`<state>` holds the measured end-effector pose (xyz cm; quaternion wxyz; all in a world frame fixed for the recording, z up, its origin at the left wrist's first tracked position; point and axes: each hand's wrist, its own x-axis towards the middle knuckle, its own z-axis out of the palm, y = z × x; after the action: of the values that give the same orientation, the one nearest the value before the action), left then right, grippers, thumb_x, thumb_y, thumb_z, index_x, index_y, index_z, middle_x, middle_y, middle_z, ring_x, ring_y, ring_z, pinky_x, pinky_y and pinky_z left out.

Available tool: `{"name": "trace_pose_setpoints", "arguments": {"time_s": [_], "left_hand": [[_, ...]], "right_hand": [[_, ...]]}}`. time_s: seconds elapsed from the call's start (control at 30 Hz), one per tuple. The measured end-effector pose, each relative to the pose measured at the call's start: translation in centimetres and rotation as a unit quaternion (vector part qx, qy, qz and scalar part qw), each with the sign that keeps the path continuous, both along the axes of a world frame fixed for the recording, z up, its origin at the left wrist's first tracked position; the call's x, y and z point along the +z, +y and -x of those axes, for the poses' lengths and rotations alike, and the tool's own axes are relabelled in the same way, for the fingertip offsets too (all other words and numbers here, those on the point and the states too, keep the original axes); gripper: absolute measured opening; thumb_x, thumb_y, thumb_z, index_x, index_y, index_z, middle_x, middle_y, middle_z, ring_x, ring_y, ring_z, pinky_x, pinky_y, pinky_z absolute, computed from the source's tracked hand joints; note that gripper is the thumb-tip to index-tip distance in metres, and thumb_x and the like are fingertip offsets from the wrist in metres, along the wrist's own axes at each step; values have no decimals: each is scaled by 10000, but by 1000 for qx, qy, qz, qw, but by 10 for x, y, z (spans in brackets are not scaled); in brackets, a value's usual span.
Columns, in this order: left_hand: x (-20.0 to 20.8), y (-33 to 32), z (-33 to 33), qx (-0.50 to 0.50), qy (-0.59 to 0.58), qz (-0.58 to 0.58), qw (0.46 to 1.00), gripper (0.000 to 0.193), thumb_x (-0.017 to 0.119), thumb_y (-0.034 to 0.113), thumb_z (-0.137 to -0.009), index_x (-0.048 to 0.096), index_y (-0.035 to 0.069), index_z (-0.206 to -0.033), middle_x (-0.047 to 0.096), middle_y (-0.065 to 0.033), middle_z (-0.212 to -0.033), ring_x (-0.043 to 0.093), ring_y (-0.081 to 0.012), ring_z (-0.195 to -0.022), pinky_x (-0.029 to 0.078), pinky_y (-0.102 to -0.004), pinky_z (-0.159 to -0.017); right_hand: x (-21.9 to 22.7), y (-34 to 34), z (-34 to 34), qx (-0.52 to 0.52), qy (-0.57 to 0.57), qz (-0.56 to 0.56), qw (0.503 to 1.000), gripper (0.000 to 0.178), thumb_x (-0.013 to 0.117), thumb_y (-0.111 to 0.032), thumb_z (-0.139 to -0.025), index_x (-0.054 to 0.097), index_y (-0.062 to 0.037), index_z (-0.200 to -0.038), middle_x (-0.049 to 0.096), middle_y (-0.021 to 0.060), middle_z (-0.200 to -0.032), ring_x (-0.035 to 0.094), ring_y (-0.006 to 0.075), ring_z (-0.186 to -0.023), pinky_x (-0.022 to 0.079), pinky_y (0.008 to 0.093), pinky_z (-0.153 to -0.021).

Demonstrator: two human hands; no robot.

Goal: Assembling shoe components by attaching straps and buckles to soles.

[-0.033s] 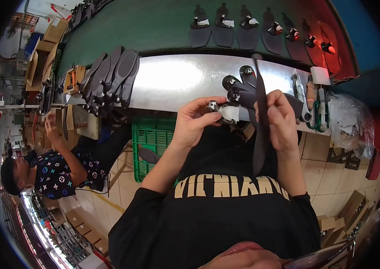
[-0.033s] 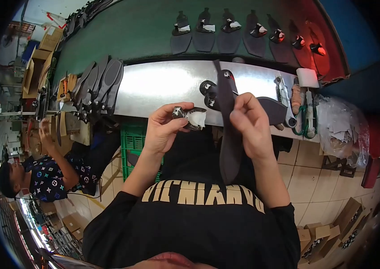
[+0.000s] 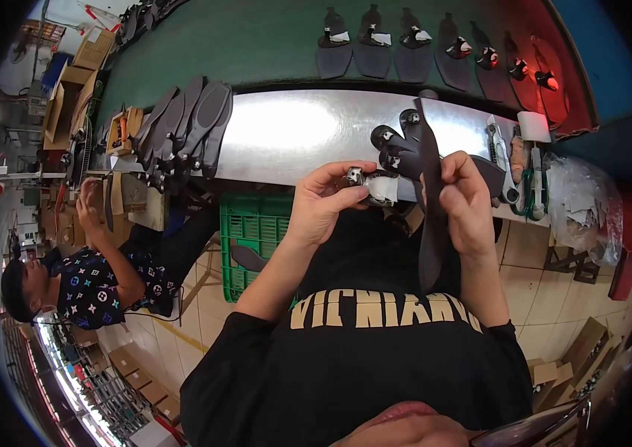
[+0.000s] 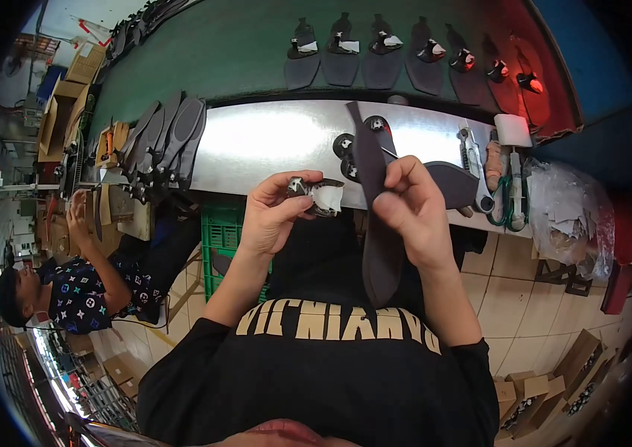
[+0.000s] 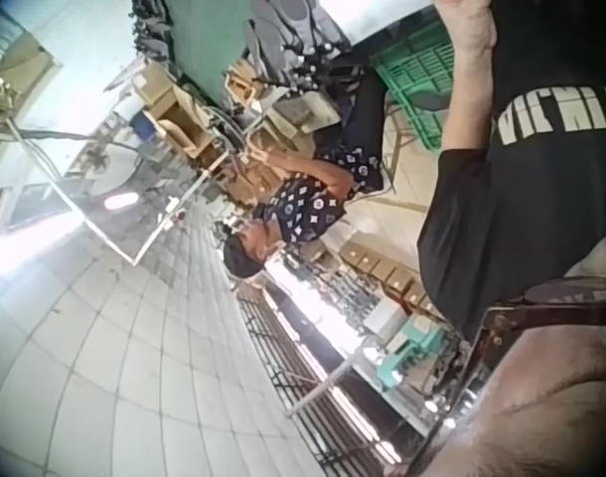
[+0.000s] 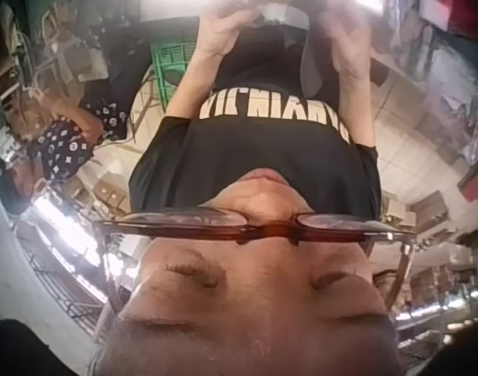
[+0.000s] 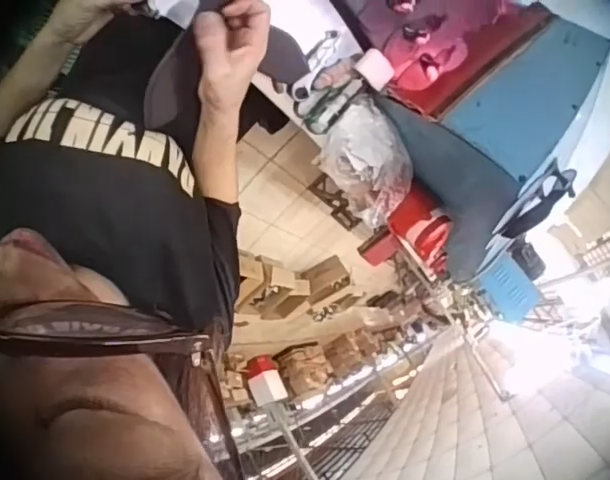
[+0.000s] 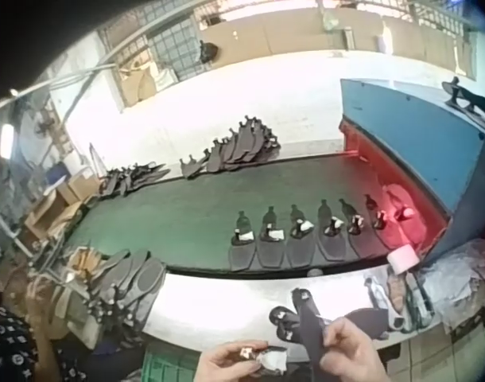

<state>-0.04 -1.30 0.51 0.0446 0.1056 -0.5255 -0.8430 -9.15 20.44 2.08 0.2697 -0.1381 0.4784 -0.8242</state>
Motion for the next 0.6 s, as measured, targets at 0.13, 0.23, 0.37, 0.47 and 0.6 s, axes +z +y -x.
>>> {"name": "trace_pose_setpoints", "arguments": {"time_s": [0.13, 0.23, 0.37, 0.47, 0.6], "left_hand": [[-5, -6, -4, 9, 5, -18, 1000, 324, 658, -43, -826, 630, -22, -1149, 648, -190, -1179, 687, -222, -955, 620, -323, -748], [-3, -9, -6, 14, 9, -22, 1000, 323, 667, -28, -828, 630, -23, -1148, 641, -207, -1185, 683, -228, -972, 619, -322, -750], [-3, -13, -9, 10, 30, -27, 999, 328, 682, -26, -809, 633, -26, -1134, 630, -228, -1197, 677, -238, -994, 615, -318, -754], [-5, -15, -9, -1, 38, -27, 999, 329, 696, -27, -793, 639, -23, -1117, 626, -234, -1201, 675, -237, -998, 612, -309, -751], [-5, -13, -10, -3, 53, -20, 998, 324, 725, -21, -766, 657, -12, -1082, 629, -235, -1193, 677, -231, -978, 605, -286, -737]], "right_hand": [[25, -6, 13, -46, 58, -94, 993, 409, 794, -98, -765, 399, -103, -872, 535, 4, -906, 506, 47, -805, 416, 174, -691], [26, -7, 14, -70, 73, -175, 979, 394, 799, -81, -745, 410, -89, -806, 544, 2, -838, 502, 55, -778, 417, 190, -685], [12, -7, -16, -14, 307, -218, 926, 310, 790, -37, -716, 523, -19, -873, 605, 54, -893, 566, 109, -802, 461, 239, -756], [14, -15, -31, -35, 263, -204, 942, 332, 785, -20, -716, 605, 13, -993, 636, 76, -916, 607, 138, -827, 480, 245, -785], [13, -17, -33, -34, 336, -208, 918, 504, 777, 1, -715, 622, 10, -1194, 675, 126, -1022, 647, 188, -877, 495, 263, -808]]}}
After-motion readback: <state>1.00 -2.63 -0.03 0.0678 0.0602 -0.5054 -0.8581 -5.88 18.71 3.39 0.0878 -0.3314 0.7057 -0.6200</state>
